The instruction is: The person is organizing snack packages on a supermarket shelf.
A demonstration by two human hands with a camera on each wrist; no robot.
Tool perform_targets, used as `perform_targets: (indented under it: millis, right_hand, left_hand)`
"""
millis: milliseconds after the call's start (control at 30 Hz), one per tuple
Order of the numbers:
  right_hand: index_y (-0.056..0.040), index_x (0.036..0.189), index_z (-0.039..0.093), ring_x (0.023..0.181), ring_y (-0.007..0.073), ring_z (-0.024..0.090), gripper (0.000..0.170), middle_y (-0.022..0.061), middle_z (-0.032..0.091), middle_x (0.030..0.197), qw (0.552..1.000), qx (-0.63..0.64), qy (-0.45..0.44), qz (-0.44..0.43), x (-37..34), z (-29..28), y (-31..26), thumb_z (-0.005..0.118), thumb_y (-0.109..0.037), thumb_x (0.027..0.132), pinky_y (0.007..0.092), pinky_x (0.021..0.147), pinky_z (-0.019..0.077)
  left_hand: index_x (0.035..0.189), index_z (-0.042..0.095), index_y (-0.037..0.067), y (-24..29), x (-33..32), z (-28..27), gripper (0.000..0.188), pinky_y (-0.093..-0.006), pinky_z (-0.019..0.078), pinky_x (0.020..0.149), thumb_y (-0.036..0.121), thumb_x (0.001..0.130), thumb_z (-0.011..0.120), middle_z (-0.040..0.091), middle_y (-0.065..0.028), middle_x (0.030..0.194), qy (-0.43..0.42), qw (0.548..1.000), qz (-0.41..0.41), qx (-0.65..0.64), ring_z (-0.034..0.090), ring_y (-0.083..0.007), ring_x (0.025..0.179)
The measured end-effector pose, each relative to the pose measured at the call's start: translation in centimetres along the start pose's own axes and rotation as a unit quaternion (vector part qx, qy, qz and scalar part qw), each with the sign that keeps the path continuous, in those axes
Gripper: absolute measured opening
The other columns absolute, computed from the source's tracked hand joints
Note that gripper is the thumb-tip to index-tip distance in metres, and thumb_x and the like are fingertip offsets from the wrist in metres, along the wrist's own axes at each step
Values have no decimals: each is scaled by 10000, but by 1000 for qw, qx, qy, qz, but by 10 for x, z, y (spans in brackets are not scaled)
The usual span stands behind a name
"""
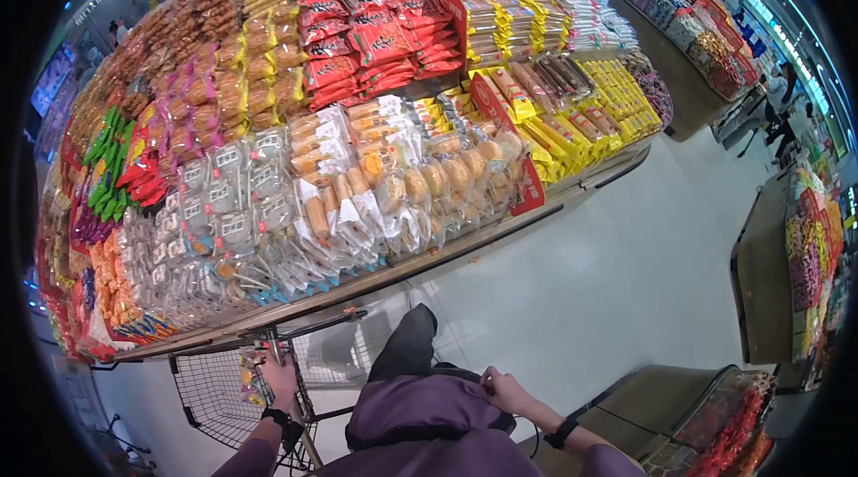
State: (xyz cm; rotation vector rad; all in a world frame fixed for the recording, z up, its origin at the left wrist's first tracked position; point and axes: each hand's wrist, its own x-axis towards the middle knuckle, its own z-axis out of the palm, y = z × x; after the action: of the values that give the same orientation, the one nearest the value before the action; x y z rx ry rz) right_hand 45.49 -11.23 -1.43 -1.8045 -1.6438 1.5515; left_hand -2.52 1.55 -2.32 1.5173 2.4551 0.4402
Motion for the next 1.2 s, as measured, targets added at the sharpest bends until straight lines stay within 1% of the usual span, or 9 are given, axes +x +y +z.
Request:
perform_targets:
  millis: [200,300,400,567,700,833,1033,1100,1200]
  right_hand:
    - [-25,1280,576,960,348,677,376,223,688,1049,986,-86,-136,30,46,-41,-21,532,-110,916,406,880,514]
    - [-9,1327,543,1096,242,610,416,186,647,1224,981,133,-141,-7,69,-45,-2,453,-109,933,349,986,466]
    - [7,1372,499,1198,218,529,467,158,565,1366,920,300,-151,201,100,-62,-26,456,-171,942,348,1053,414]
    - [25,1075,664,1046,360,635,368,250,663,1108,982,-70,-138,105,177,-61,18,577,-259,858,407,891,490]
    - [18,806,693,869,462,620,331,285,652,866,995,-74,-66,-32,177,-90,-32,623,-305,788,477,737,507]
    - [-1,813,697,813,447,630,305,262,656,826,969,-212,-130,9,211,-84,6,639,-299,785,481,721,505]
    - [-28,875,648,806,400,645,163,200,679,888,852,-475,-154,-153,199,-132,-35,574,-164,823,441,737,527]
    - [-19,940,621,827,363,651,136,174,673,902,899,-368,-25,-235,174,-148,-93,584,-45,811,396,752,528]
    - [1,906,644,821,235,669,99,111,675,875,980,-140,27,-141,143,-173,-102,635,35,814,340,737,534]
  left_hand:
    - [1261,489,-54,-57,11,21,504,-496,507,722,72,804,660,665,-265,863,5,994,52,-100,657,-431,802]
    - [1150,520,-33,-41,12,0,366,-483,500,690,62,824,659,665,-238,833,-20,1000,0,-9,668,-394,756]
    - [1205,514,-34,-58,17,9,392,-475,494,669,80,858,657,657,-246,799,-23,997,-27,-68,657,-426,756]
    - [1353,450,-38,-75,23,12,543,-499,494,645,73,856,636,664,-298,845,-54,996,-62,-38,658,-443,747]
    - [1279,484,-52,-72,24,8,460,-537,456,623,90,860,608,617,-302,749,-29,999,-44,-10,620,-476,709]
    - [1286,477,-43,-86,21,12,460,-545,460,631,100,866,599,609,-296,739,-42,997,-51,32,607,-494,712]
    - [1346,413,-37,-88,12,15,563,-541,459,678,125,854,633,591,-277,834,-47,994,-82,55,584,-460,771]
    - [1328,424,-38,-89,9,16,547,-546,456,641,116,849,638,585,-262,768,-13,998,-52,44,584,-449,713]
    - [1295,445,-47,-91,8,20,513,-548,452,578,92,840,638,574,-244,684,54,997,14,48,569,-443,614]
